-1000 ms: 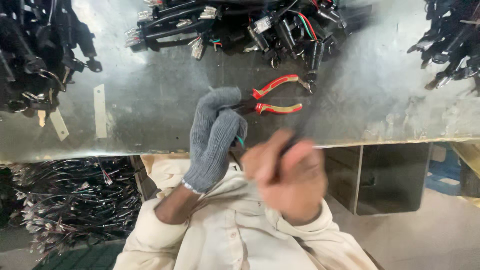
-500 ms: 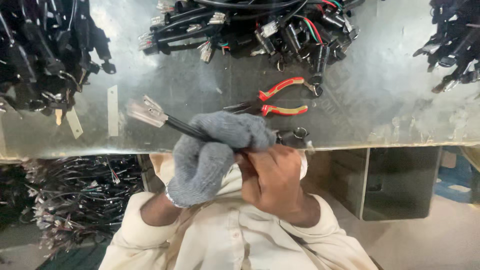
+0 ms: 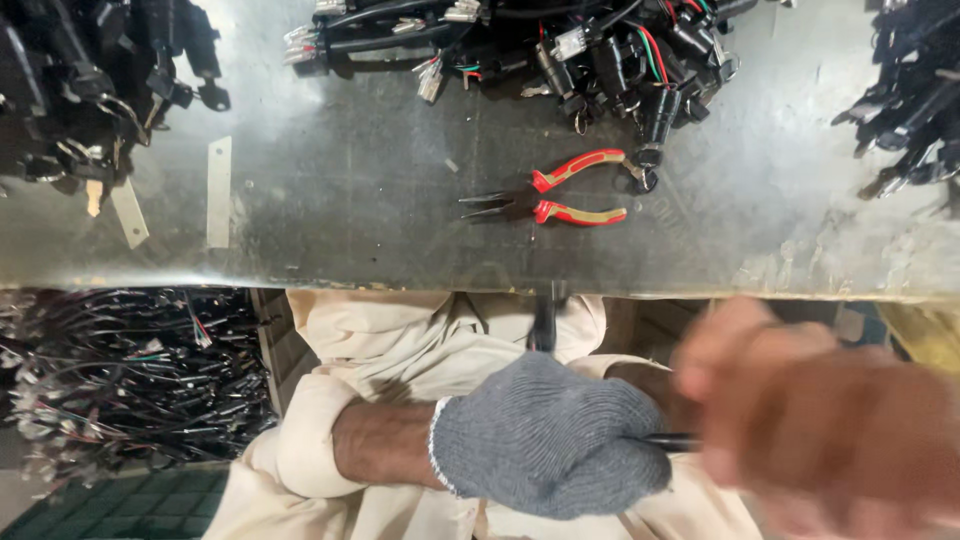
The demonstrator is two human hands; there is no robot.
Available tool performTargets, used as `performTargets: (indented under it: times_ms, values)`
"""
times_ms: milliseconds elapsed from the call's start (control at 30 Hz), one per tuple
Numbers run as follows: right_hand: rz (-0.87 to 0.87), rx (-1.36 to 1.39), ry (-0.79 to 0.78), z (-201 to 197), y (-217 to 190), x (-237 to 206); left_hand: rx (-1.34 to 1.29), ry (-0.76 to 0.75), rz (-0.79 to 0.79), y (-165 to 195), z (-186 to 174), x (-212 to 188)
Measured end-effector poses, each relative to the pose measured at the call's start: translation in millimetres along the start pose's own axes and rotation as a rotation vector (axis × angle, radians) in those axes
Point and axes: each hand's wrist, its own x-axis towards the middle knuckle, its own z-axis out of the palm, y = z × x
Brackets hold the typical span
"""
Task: The person repeatedly picks up black wire harnesses from a metal table, positions a connector end, and uses red-handled pliers to crimp the connector. After each crimp, the person places the harness back on the table and repeats the process with another harness.
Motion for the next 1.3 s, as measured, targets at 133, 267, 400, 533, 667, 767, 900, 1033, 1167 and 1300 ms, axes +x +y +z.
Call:
performTargets:
  times_ms: [133,267,400,533,667,767,900,1033,1167,1300]
  values:
    - [-0.05,-0.06,0.095,-39.5,-0.8,-58.4,0.042,-0.035,0.05,4.8,-1.8,9.5]
    - [-0.082,-0.326,-0.057,-76.2,12.5,-73.9,0.09,-0.101,0.077,-7.4,-20.7,18.6]
    - [-0.096,0.03,0.333,-84.5,46.2,-7.0,-0.112,-0.099,-0.168,-42.1,-44.1,-4.3]
    - [0.005,0.07,0.471,-57.6,100.9,21.9,-1.042,0.208,-0.687,-49.5,-61.0,-16.4]
    - [0.408,-0.045,0.084,-31.5,161.8,-19.4,-0.735,0.34,-0.617,-38.7,-85.0,-7.6]
    - [0.312,-0.479,0.039,-43.8,171.4,-40.9,-0.347,0.513,-0.474,-39.5,-72.6,-2.6]
    - [0.252,-0.519,-0.014,-55.0,158.4,-35.6,-0.213,0.56,-0.445,-49.6,-43.9,-21.2]
    - [0.117,-0.716,-0.012,-46.7,151.3,-21.4,-0.534,0.625,-0.614,-52.8,-33.3,-37.0]
    - [-0.072,-1.04,-0.01,-44.8,157.1,-19.5,-0.378,0.646,-0.441,-49.1,-40.0,-27.4]
    - [-0.075,-0.942,0.012,-47.4,158.6,-29.4,-0.111,0.485,-0.561,-44.6,-51.2,-17.1]
